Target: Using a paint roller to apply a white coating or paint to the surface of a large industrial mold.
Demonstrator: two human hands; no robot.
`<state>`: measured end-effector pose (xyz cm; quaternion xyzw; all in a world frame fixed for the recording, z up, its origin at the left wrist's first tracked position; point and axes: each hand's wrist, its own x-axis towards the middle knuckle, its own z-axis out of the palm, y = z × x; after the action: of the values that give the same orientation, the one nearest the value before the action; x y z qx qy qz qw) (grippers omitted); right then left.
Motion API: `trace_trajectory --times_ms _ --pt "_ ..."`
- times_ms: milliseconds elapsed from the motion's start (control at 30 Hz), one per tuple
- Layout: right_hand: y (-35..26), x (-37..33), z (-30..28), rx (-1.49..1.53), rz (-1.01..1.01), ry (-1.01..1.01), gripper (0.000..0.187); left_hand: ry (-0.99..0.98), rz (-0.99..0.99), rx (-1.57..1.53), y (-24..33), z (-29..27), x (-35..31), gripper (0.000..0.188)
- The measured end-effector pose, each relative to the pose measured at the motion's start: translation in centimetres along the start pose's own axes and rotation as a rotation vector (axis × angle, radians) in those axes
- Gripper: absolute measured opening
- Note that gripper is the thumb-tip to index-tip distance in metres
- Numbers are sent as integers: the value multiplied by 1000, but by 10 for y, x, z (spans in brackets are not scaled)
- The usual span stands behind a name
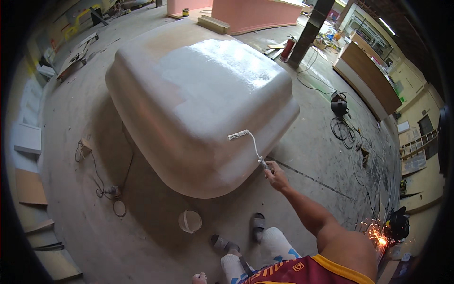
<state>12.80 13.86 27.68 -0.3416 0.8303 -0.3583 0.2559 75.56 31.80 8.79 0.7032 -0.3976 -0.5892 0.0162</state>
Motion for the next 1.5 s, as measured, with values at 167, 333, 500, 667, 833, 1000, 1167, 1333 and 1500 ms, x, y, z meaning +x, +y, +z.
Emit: trace_trajectory --times_ms 167,333,500,667,833,1000,1167,1333,1500 --pt "18 77 8 -102 -121 -2 31 35 -264 -285 6 -21 -23 26" --pt "-39 184 25 -126 -125 -80 30 154 -253 -296 119 8 -48 24" --pt "-138 310 98 -287 -161 -201 31 186 -299 -313 171 22 -65 25" --pt "-215 411 151 -255 -336 -151 30 168 -234 -312 214 31 -44 30" --pt "-228 415 164 -295 -277 -253 28 71 -126 -366 247 18 -26 18" --pt "-114 277 74 -287 -222 -299 25 52 -107 -280 261 -2 0 18" --pt "-68 140 -38 -141 -79 -254 34 -5 -90 -215 278 1 25 17" --pt "-63 183 -17 -210 -42 -130 31 -29 -121 -244 283 -2 34 16" --pt "-133 341 59 -206 -31 -191 26 -24 -82 -157 279 -21 30 21"
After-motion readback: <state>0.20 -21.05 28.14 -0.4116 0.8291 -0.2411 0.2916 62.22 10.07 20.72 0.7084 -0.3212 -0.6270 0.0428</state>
